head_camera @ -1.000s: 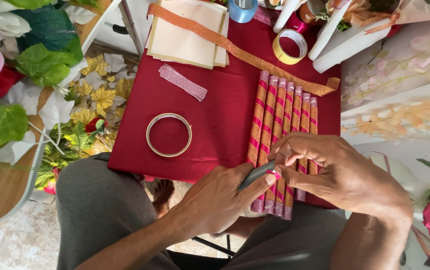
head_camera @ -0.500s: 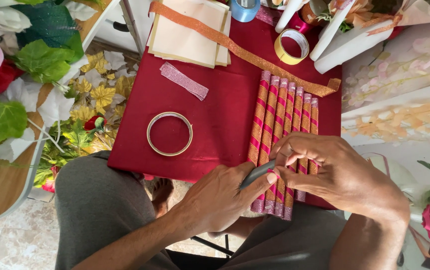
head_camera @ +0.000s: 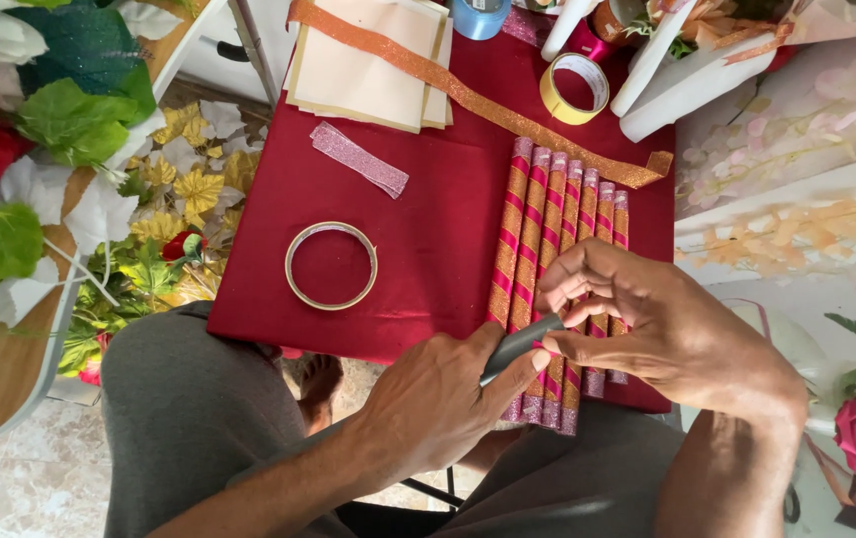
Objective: The person wraps glittery pink tape around the ends of several gold-striped cylinders. They then use scissors to cut a piece of clear tape and wrap a pink ribbon around a gray cylindrical object.
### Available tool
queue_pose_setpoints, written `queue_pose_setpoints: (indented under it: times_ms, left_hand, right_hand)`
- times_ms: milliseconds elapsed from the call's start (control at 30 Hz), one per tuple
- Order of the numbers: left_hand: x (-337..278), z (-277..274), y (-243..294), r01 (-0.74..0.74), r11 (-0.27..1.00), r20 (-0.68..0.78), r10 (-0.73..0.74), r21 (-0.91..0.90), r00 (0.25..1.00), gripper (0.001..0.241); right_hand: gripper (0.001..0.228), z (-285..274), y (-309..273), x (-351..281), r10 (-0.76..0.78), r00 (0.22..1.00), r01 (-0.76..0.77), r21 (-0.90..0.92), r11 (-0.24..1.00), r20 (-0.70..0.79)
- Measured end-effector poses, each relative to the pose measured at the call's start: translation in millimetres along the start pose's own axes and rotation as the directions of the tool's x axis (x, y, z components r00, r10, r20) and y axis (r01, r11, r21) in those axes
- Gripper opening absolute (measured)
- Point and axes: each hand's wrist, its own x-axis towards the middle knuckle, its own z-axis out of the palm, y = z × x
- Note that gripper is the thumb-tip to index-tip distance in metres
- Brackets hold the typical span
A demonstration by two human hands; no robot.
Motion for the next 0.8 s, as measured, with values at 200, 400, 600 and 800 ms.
queue_pose_setpoints:
  times_ms: [200,400,600,800]
  left_hand:
    - [0,0,2,-0.001,0.998,-0.052,0.005,0.067,0.999,0.046]
    - [5,11,-5,-0.059,0.989,-0.125,0.076,0.134,0.989,0.045]
    - [7,20,-8,-0.083,0.977,-0.172,0.117,0.196,0.978,0.046]
    - [8,20,-7,-0.084,0.972,-0.224,0.134,0.221,0.965,0.047]
  right_hand:
    - [0.019,2,-14,11,0.148,0.989,-0.138,-0.297,0.945,0.012]
    - [0.024,7,-9,8,0.247,0.957,-0.278,-0.246,0.928,-0.151]
    - [0.018,7,-1,11,0.184,0.977,-0.202,-0.199,0.959,-0.109]
    - [0.02,11,2,2,0.088,0.986,-0.116,-0.205,0.972,-0.143]
